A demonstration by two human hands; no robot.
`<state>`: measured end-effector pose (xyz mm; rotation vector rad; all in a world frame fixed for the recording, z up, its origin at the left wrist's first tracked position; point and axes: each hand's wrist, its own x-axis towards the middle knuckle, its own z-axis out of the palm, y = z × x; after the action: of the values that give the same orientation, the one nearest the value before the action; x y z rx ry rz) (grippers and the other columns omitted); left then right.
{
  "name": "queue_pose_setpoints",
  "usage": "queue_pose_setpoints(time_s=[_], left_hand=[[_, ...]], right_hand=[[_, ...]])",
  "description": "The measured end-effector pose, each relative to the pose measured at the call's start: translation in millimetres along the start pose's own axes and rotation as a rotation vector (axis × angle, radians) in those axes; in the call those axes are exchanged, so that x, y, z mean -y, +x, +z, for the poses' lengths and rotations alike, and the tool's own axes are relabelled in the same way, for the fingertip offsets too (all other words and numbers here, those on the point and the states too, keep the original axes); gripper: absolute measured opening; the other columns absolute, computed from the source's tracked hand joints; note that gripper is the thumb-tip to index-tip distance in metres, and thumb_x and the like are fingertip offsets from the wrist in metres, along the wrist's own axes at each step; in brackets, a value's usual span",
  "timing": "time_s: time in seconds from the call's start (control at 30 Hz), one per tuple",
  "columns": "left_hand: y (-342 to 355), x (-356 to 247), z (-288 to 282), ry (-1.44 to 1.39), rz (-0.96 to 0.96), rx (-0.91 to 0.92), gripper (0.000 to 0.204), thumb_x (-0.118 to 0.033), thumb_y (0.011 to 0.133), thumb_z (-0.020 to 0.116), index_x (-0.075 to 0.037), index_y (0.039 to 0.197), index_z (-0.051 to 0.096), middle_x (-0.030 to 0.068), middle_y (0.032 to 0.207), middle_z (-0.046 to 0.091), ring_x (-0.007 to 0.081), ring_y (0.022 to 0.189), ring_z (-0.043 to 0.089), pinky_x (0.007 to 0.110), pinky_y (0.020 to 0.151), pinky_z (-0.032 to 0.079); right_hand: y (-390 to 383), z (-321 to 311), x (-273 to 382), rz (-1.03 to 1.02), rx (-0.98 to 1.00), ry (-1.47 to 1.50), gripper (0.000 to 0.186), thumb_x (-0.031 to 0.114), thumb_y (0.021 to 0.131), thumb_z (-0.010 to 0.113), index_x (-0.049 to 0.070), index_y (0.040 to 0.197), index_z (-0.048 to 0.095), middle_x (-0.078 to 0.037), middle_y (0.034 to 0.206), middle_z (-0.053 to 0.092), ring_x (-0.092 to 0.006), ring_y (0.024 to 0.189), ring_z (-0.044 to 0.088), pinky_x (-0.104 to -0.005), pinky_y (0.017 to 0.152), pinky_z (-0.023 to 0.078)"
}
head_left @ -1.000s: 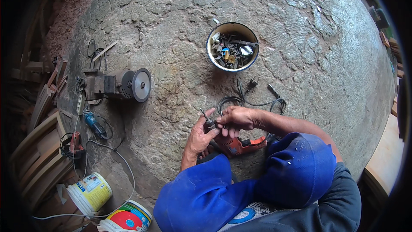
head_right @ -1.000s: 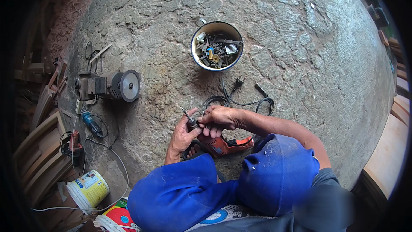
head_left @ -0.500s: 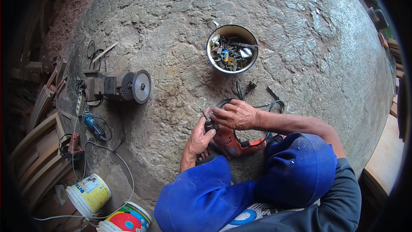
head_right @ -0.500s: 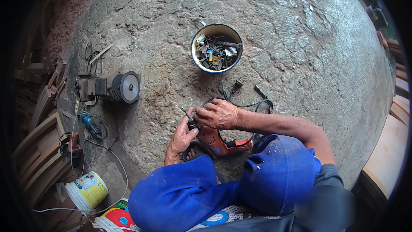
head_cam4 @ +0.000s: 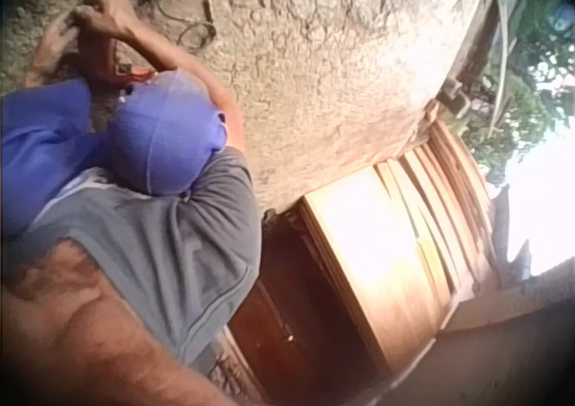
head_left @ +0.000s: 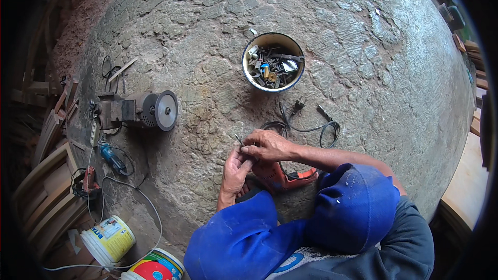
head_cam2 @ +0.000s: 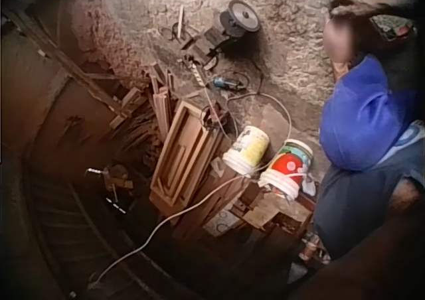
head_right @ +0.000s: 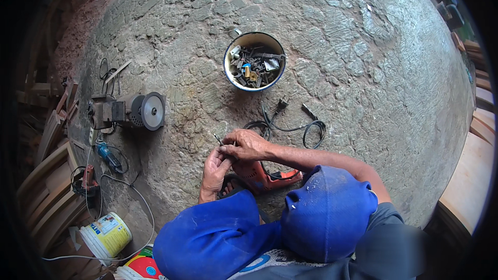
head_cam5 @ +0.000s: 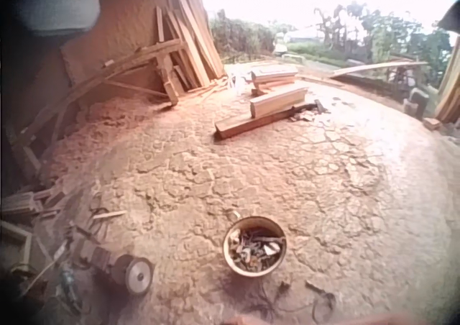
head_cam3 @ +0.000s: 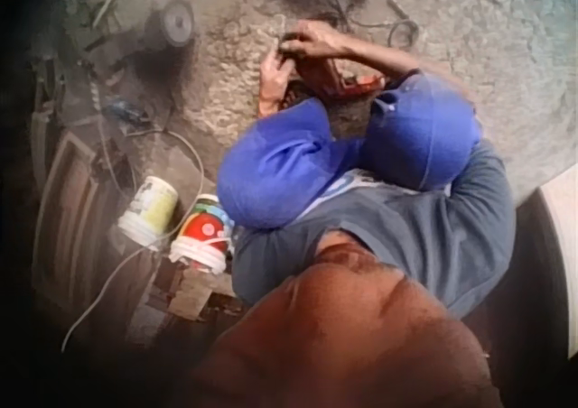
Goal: The person sits on the ground and uses a chisel and hammer to carve a piece of wood. They then stand, retrieve a drill and a bowl of hardware, and sort through the contents.
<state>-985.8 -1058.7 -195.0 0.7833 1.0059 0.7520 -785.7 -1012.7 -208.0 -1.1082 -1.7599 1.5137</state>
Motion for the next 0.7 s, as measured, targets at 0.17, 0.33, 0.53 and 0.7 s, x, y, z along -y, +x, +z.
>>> queue_pose_setpoints(time_s=[0.17, 0.33, 0.53, 0.7], left_hand=[[-0.3, 13.6, 11.0, -0.002, 0.085, -0.219, 0.039, 0.002, 0.092, 0.075, 0.000, 0.122, 0.051, 0.0121, 0.112, 0.068, 0.0175, 0.106, 0.068, 0.034, 0.097, 0.056], [11.2, 29.5, 20.2, 0.049, 0.130, -0.360, 0.048, -0.012, 0.083, 0.089, -0.004, 0.111, 0.050, 0.0075, 0.098, 0.066, 0.0127, 0.084, 0.065, 0.029, 0.077, 0.056], [13.7, 34.0, 5.3, 0.247, -0.003, -0.375, 0.045, -0.014, 0.087, 0.085, -0.002, 0.113, 0.050, 0.0086, 0.098, 0.066, 0.0142, 0.085, 0.065, 0.029, 0.073, 0.056], [12.7, 51.7, -11.8, 0.452, 0.080, -0.406, 0.042, -0.020, 0.096, 0.075, 0.002, 0.126, 0.054, 0.0099, 0.098, 0.067, 0.0168, 0.088, 0.066, 0.031, 0.078, 0.056]], right_hand=[[13.3, -3.1, 7.2, 0.069, -0.021, 0.033, 0.036, 0.035, 0.096, 0.069, 0.000, 0.098, 0.073, -0.019, 0.090, 0.071, -0.0325, 0.090, 0.071, -0.0450, 0.079, 0.054], [27.3, -9.4, 17.1, 0.146, -0.107, 0.197, 0.032, 0.031, 0.097, 0.068, -0.001, 0.093, 0.070, -0.015, 0.079, 0.071, -0.0256, 0.076, 0.070, -0.0430, 0.071, 0.053], [42.5, -76.9, 20.3, 0.079, -0.385, 0.017, 0.021, 0.022, 0.103, 0.055, 0.001, 0.108, 0.057, -0.020, 0.089, 0.068, -0.0340, 0.087, 0.070, -0.0461, 0.078, 0.053], [58.4, -162.9, 5.7, 0.049, -0.300, -0.597, 0.018, 0.009, 0.091, 0.053, 0.003, 0.106, 0.062, -0.020, 0.097, 0.062, -0.0413, 0.095, 0.064, -0.0513, 0.081, 0.050]])
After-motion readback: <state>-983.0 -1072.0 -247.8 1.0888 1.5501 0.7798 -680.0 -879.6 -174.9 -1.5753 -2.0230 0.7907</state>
